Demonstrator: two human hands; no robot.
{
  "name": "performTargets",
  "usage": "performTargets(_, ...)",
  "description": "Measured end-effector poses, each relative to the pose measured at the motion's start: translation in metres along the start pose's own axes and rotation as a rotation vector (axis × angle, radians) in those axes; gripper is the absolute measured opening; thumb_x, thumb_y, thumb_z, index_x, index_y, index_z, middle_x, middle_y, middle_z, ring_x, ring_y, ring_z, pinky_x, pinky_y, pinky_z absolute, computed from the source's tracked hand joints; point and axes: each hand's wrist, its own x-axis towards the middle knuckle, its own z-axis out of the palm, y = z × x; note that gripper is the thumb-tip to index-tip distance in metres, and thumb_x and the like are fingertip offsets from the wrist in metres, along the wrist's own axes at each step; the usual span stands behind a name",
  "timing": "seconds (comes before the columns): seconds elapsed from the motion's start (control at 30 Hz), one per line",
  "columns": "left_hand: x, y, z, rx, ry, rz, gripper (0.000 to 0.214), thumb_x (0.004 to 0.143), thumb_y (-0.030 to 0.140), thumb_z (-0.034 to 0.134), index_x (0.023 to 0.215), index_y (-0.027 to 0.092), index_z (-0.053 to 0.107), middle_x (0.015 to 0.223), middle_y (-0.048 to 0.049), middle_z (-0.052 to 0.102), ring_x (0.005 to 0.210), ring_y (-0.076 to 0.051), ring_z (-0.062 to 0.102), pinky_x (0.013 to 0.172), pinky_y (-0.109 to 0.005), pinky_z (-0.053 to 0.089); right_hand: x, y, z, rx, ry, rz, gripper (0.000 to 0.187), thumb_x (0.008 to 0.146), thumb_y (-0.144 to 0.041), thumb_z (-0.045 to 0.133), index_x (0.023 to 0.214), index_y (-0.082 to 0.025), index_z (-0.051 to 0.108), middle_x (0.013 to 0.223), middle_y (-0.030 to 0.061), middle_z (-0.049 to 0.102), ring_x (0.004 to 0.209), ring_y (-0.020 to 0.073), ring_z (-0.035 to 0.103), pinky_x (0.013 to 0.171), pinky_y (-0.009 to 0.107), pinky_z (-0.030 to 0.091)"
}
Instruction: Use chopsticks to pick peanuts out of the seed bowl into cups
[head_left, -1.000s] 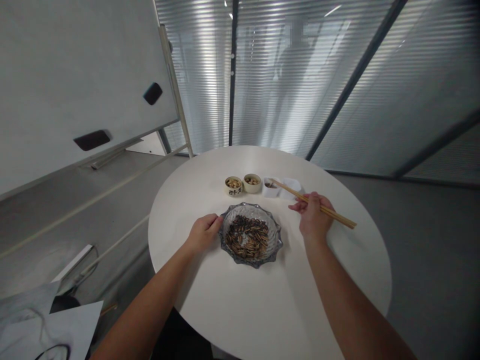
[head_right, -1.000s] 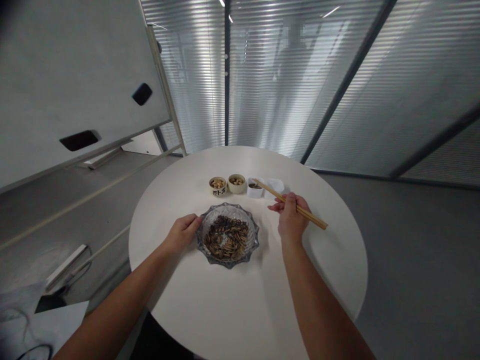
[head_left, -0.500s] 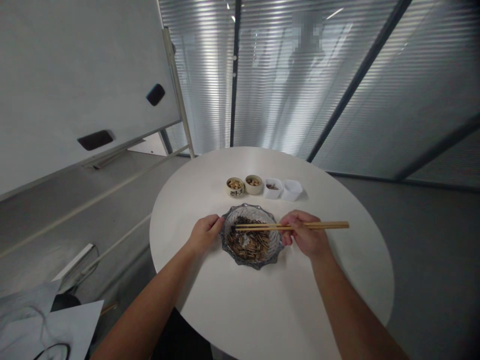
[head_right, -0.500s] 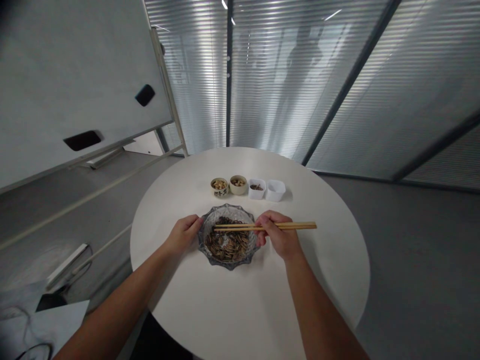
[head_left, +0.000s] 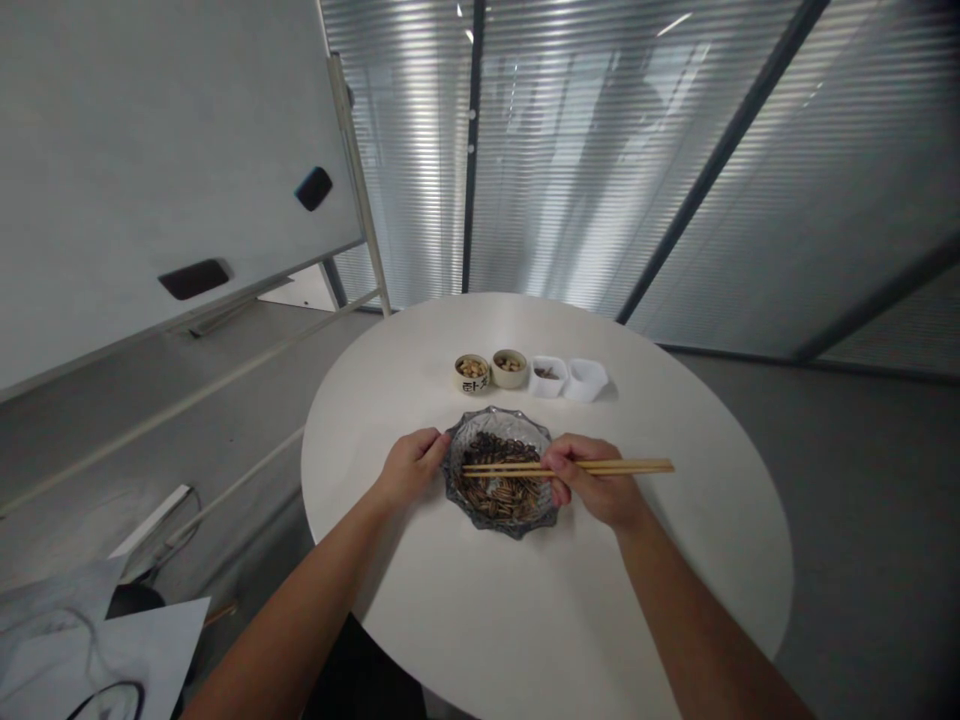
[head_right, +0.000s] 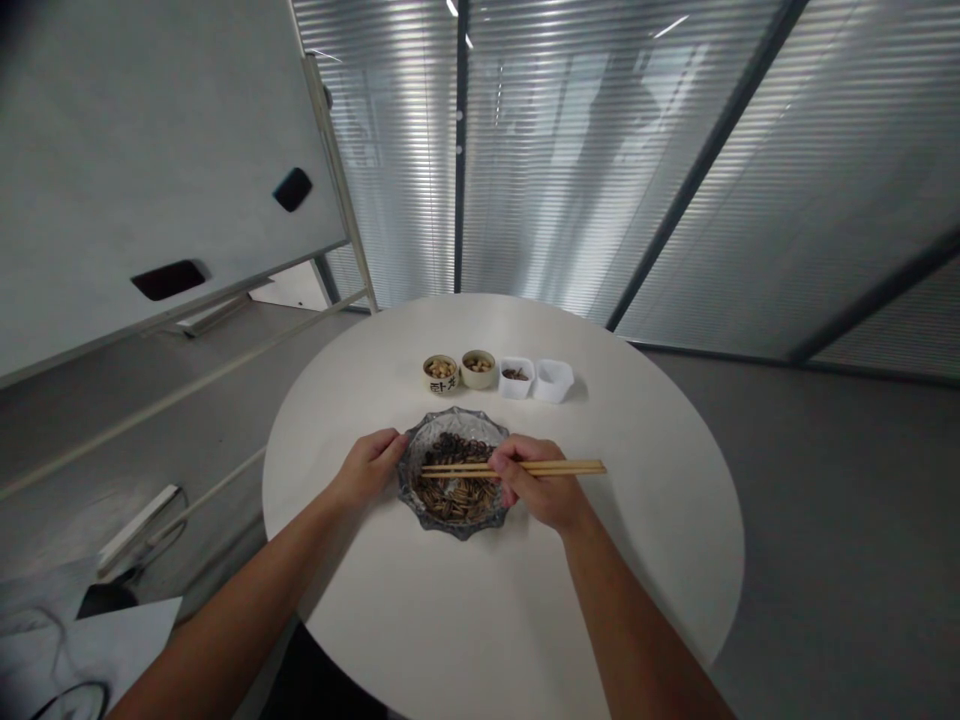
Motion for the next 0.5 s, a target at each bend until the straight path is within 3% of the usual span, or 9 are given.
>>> performTargets(0.2, 0.000, -0.002, 0.000, 0.013, -0.005, -0.001, 0.047, 0.096, 0.055, 0.044, 0.064, 0.020, 0.048, 0.062, 0.0025, 0.047, 0.063, -0.014, 0.042, 0.058, -0.026, 0.030, -0.001, -0.002, -0.001, 0.048, 0.003, -0.006, 0.029, 0.090, -0.046, 0.071, 0.079, -0.019, 0.070, 0.050, -0.0008, 0.064, 0.042, 0.0157, 0.060, 0.044, 0.027, 0.051)
performTargets(0.5, 0.000, 0.000, 0.000, 0.016, -0.005, -0.002, 0.048, 0.096, 0.056, 0.043, 0.064, 0.021, 0.048, 0.062, 0.0021, 0.046, 0.063, -0.014, 0.043, 0.058, -0.027, 0.031, 0.001, -0.009, 0.010, 0.253, 0.062, 0.122, 0.041, 0.080, -0.057, 0.077, 0.075, -0.017, 0.069, 0.060, 0.0028, 0.071, 0.033, 0.0150, 0.059, 0.034, 0.028, 0.052)
